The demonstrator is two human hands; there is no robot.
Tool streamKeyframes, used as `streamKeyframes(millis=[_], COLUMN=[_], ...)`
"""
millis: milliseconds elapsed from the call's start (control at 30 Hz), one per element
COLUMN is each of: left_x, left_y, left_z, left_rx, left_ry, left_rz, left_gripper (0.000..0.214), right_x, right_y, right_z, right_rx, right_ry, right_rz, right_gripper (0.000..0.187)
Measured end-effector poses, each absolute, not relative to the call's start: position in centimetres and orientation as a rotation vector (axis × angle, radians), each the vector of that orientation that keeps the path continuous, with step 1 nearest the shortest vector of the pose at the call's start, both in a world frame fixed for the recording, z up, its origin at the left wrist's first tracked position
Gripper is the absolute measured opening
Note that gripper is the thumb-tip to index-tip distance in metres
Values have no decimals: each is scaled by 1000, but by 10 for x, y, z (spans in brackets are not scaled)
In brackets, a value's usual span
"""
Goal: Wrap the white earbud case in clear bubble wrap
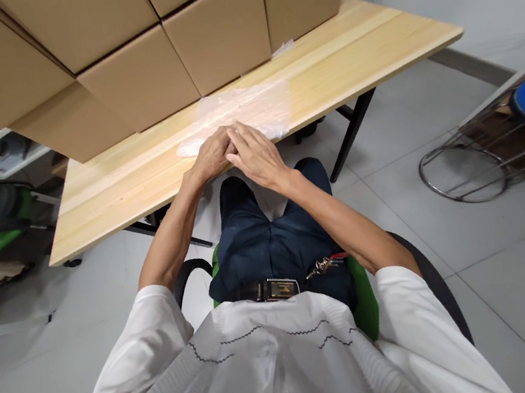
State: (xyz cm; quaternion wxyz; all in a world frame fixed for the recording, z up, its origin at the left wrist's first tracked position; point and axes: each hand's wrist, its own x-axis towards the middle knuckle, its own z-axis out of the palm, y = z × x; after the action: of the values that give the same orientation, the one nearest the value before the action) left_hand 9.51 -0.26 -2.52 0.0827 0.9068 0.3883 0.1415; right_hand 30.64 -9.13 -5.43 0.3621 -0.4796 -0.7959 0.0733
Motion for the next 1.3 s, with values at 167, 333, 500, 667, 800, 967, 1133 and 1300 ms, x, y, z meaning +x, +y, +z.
streamKeyframes(millis=[167,333,500,667,800,967,1133,1300], left_x=[96,98,98,97,97,96,95,95], left_y=[-2,-3,-1,-4,-6,-4,-4,-6], left_z=[-26,-28,-27,-24,-22,-23,-23,-21], left_rx=[2730,2721,2715,2689,2691,2695,2710,2716], left_ry=[1143,1170,1167,1175,1181,1197,1190,1188], left_rz=[421,413,414,420,423,414,409,400], left_gripper=[65,70,68,67,69,71,71,70], right_x=[318,351,386,416,411,391,383,378], right_y=[-83,-93,-100,-105,-109,-104,-96,-95], right_z=[-75,-79,-75,-81,-90,-94,-90,-88], right_rx=[-1358,-1453,-1516,-1542,-1574,-1592,-1575,-1521], right_ry=[-2074,-2015,-1891,-1750,-1702,-1613,-1437,-1315], right_rz=[172,99,51,-43,-48,103,294,394], right_gripper=[84,78,67,52,42,37,25,12])
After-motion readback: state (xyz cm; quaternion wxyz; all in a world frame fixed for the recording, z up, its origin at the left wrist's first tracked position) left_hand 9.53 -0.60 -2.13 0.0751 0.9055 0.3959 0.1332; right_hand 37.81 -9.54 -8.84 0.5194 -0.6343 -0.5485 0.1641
